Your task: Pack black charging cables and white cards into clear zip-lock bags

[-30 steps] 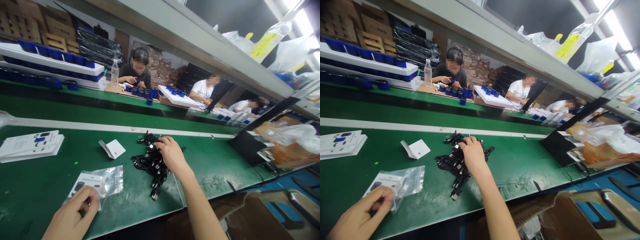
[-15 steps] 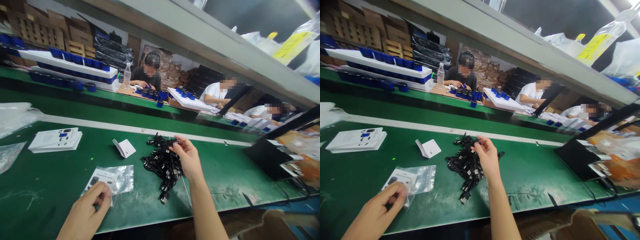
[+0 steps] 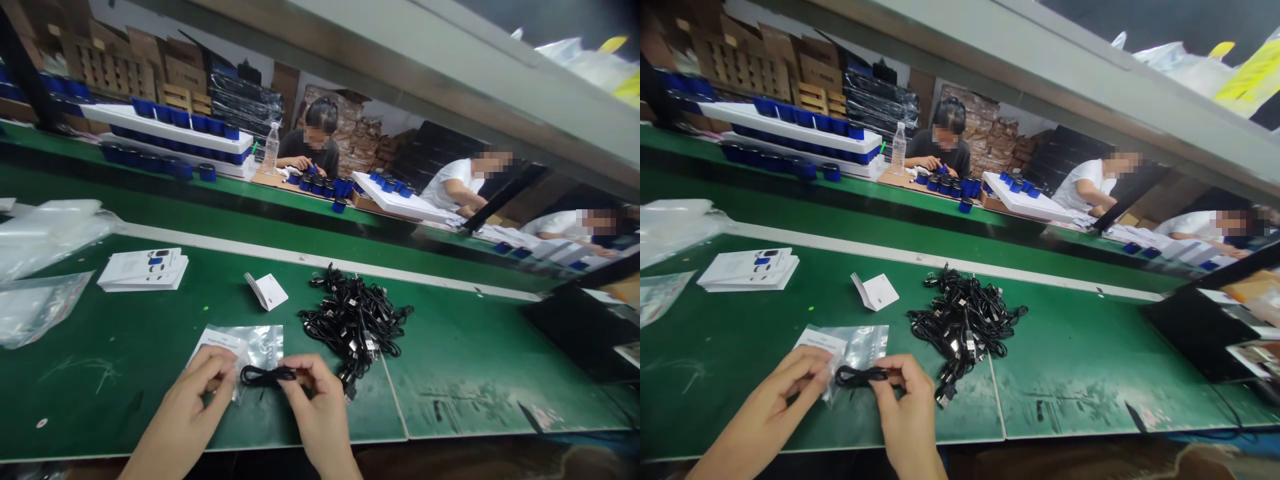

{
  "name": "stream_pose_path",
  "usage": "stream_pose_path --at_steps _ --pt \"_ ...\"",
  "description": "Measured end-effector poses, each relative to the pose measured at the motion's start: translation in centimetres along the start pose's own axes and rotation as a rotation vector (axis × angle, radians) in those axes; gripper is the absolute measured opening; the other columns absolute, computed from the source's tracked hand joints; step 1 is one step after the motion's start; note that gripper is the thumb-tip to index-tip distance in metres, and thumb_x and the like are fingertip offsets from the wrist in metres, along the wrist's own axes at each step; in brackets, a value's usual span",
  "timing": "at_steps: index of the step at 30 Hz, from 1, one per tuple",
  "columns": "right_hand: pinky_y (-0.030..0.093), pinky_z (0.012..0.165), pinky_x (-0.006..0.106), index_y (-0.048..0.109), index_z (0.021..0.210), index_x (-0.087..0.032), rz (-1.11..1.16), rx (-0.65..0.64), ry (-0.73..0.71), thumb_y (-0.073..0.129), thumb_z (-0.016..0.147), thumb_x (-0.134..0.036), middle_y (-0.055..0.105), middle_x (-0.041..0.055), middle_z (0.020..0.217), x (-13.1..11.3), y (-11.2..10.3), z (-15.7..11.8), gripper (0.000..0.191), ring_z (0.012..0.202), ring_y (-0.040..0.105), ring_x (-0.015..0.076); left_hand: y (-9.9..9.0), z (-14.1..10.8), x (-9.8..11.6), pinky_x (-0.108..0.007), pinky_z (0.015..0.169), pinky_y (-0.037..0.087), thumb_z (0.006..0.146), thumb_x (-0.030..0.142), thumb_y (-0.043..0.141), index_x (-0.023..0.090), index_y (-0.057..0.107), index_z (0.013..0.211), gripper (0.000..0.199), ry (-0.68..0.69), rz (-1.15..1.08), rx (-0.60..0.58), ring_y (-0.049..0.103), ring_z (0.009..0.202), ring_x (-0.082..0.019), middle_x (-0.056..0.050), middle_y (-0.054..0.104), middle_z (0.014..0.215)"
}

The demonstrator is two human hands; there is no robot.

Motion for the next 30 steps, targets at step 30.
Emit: stream_pose_path --at_steps 30 --pt "0.044 0.068 0.027 0.062 0.072 -0.019 -0.216 -0.011 -0.164 0.058 0.068 -0.006 0.05 0.0018 0.082 -1.3 3.9 -1.7 0.015 0.076 0.054 0.0172 -1.3 -3.8 5.0 -0.028 0.077 0.05 0.084 0.032 0.051 0.025 0.065 0.074 0.019 0.236 0.239 0.281 0.055 0.091 -0.018 -0.005 0.048 0.125"
Point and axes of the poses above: each hand's wrist, its own z-axis towards the middle knuckle, its own y-axis out of the palm, x = y × z, the point moved 10 cm from there along z, towards the middle knuckle
